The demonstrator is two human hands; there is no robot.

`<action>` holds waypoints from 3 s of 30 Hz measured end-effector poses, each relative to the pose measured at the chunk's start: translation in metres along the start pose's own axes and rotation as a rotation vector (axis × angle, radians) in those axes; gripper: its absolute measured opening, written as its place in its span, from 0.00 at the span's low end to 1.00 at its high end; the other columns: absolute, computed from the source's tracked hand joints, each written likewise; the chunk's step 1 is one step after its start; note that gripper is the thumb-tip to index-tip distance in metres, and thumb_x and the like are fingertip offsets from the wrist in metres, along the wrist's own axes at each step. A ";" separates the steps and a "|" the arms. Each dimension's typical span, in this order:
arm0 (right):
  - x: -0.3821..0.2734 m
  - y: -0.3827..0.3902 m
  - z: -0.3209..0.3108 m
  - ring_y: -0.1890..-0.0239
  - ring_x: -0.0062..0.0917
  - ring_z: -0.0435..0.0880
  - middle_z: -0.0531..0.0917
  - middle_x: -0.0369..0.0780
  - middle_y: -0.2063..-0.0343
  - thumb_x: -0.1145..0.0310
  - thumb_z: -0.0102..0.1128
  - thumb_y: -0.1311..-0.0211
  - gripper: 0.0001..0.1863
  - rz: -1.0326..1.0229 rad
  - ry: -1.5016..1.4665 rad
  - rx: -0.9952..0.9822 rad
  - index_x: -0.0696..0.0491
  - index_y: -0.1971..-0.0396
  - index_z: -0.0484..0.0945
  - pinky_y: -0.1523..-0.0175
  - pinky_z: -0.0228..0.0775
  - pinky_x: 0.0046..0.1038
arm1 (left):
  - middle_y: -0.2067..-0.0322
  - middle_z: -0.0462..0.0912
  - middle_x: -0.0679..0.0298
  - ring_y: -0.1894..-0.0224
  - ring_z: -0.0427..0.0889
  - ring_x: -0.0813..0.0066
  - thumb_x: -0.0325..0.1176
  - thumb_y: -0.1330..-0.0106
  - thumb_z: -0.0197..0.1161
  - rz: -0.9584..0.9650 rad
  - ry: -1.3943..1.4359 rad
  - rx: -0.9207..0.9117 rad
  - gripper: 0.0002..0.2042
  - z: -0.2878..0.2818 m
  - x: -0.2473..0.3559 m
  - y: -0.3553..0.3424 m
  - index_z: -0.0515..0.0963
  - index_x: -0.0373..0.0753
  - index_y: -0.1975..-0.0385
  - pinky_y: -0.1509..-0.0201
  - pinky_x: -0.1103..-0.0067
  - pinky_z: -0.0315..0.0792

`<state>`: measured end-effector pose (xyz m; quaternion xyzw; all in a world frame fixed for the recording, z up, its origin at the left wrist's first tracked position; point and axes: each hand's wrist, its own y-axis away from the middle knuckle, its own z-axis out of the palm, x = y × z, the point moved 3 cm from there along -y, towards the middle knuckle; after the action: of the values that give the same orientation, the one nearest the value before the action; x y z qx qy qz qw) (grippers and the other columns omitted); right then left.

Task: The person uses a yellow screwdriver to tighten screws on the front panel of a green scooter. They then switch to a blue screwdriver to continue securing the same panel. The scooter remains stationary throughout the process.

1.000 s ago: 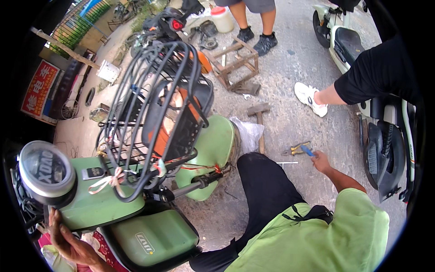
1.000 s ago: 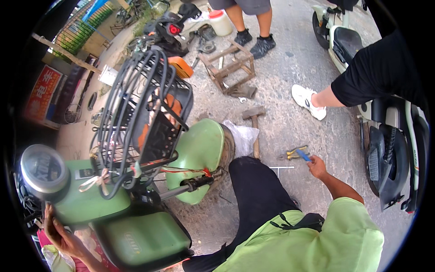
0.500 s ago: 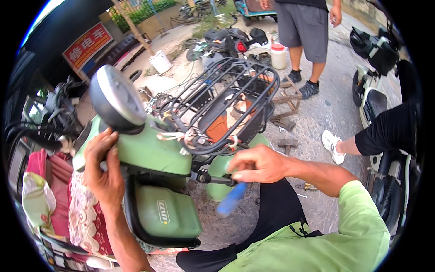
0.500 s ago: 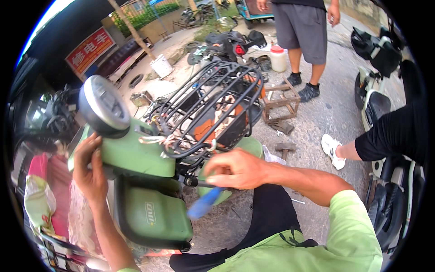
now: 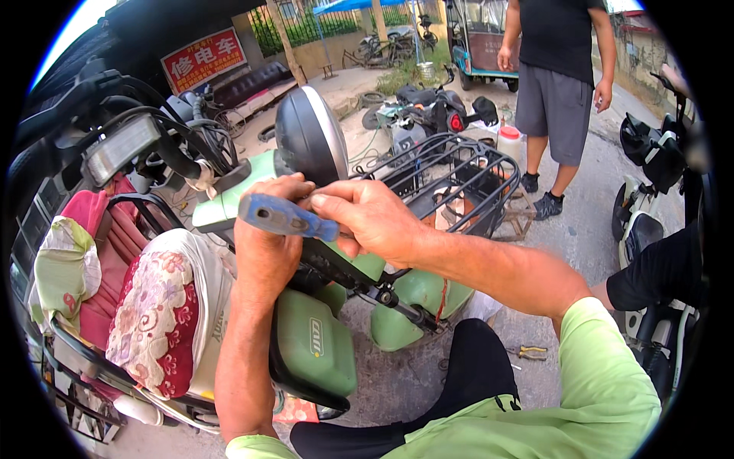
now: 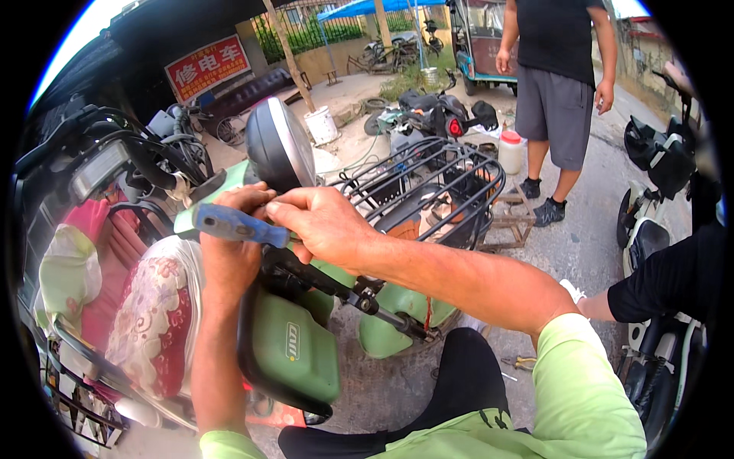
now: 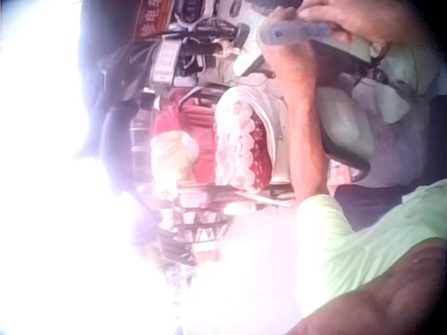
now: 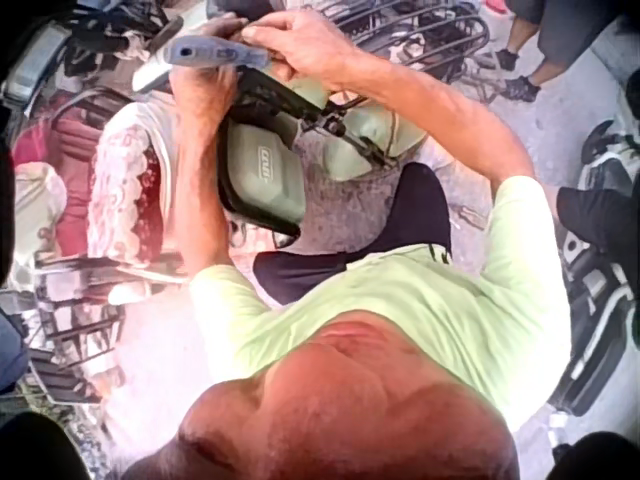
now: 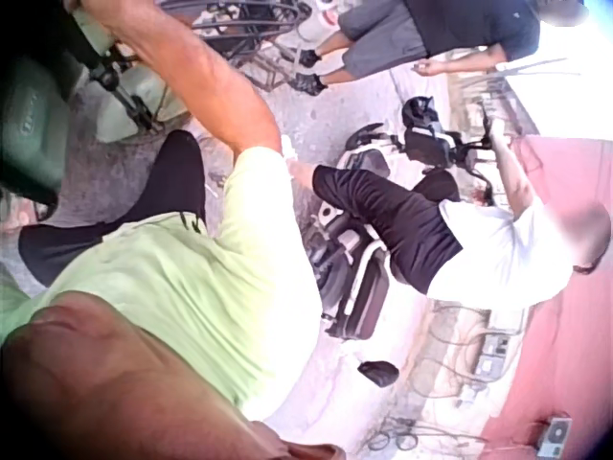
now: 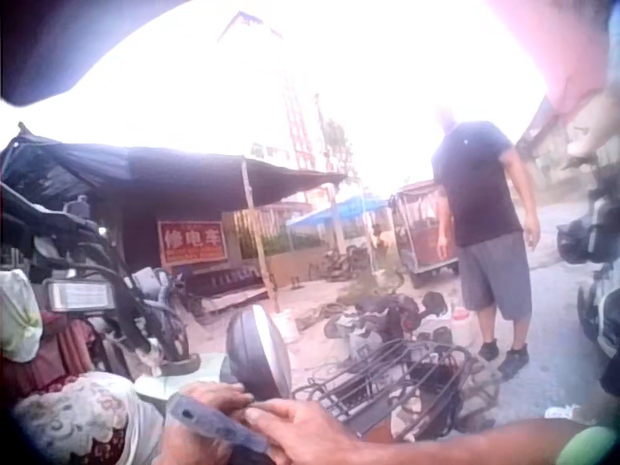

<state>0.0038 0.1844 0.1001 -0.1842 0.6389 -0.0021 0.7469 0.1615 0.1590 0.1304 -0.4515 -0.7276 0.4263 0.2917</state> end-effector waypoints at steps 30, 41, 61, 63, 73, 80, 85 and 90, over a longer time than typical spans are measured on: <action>0.004 -0.017 -0.008 0.67 0.18 0.82 0.82 0.36 0.68 0.66 0.58 0.28 0.10 -0.244 0.017 0.048 0.59 0.57 0.74 0.65 0.79 0.21 | 0.61 0.85 0.51 0.54 0.82 0.52 0.41 0.45 0.68 -0.307 0.266 -0.054 0.21 -0.013 0.005 -0.003 0.78 0.32 0.58 0.46 0.65 0.73; 0.016 -0.017 -0.010 0.65 0.18 0.82 0.81 0.36 0.65 0.62 0.58 0.27 0.12 -0.184 0.098 -0.031 0.56 0.56 0.75 0.57 0.76 0.21 | 0.61 0.86 0.52 0.53 0.82 0.66 0.45 0.37 0.61 -0.320 0.561 0.037 0.23 -0.028 0.000 0.016 0.75 0.28 0.55 0.46 0.70 0.73; 0.019 -0.016 -0.018 0.58 0.18 0.84 0.82 0.34 0.61 0.60 0.57 0.27 0.12 -0.173 -0.015 -0.123 0.53 0.55 0.77 0.54 0.73 0.21 | 0.53 0.79 0.49 0.57 0.84 0.58 0.28 0.37 0.65 -0.647 1.085 0.716 0.19 -0.049 0.049 0.123 0.67 0.36 0.48 0.43 0.66 0.77; 0.018 -0.016 -0.019 0.58 0.19 0.84 0.83 0.34 0.61 0.60 0.57 0.27 0.12 -0.171 -0.035 -0.121 0.52 0.54 0.76 0.54 0.73 0.21 | 0.50 0.79 0.48 0.53 0.85 0.56 0.33 0.35 0.65 -0.626 1.105 0.668 0.19 -0.039 0.050 0.126 0.68 0.36 0.49 0.41 0.64 0.76; 0.021 -0.017 -0.022 0.56 0.19 0.84 0.83 0.35 0.59 0.59 0.57 0.27 0.13 -0.165 -0.052 -0.136 0.52 0.53 0.76 0.52 0.73 0.21 | 0.50 0.79 0.48 0.52 0.85 0.54 0.41 0.33 0.63 -0.660 1.175 0.705 0.20 -0.019 0.050 0.130 0.69 0.35 0.49 0.39 0.63 0.77; 0.021 -0.017 -0.021 0.56 0.19 0.84 0.83 0.34 0.60 0.59 0.57 0.27 0.13 -0.177 -0.032 -0.142 0.52 0.53 0.76 0.53 0.73 0.21 | 0.51 0.80 0.47 0.52 0.85 0.52 0.34 0.35 0.65 -0.664 1.297 0.784 0.18 -0.014 0.049 0.131 0.69 0.34 0.51 0.40 0.60 0.78; 0.021 -0.017 -0.021 0.57 0.18 0.84 0.83 0.34 0.61 0.59 0.57 0.27 0.13 -0.181 -0.033 -0.141 0.52 0.53 0.76 0.53 0.73 0.21 | 0.50 0.80 0.48 0.51 0.84 0.52 0.34 0.35 0.65 -0.661 1.314 0.792 0.18 -0.011 0.049 0.133 0.69 0.34 0.51 0.40 0.61 0.78; 0.022 -0.017 -0.021 0.57 0.18 0.84 0.83 0.34 0.61 0.59 0.57 0.27 0.13 -0.185 -0.025 -0.133 0.53 0.53 0.76 0.53 0.73 0.21 | 0.49 0.79 0.49 0.48 0.83 0.52 0.32 0.36 0.66 -0.661 1.363 0.771 0.19 -0.008 0.049 0.136 0.69 0.34 0.49 0.38 0.60 0.76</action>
<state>-0.0081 0.1576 0.0818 -0.2913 0.6087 -0.0264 0.7375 0.2024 0.2374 0.0162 -0.2427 -0.2912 0.1723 0.9092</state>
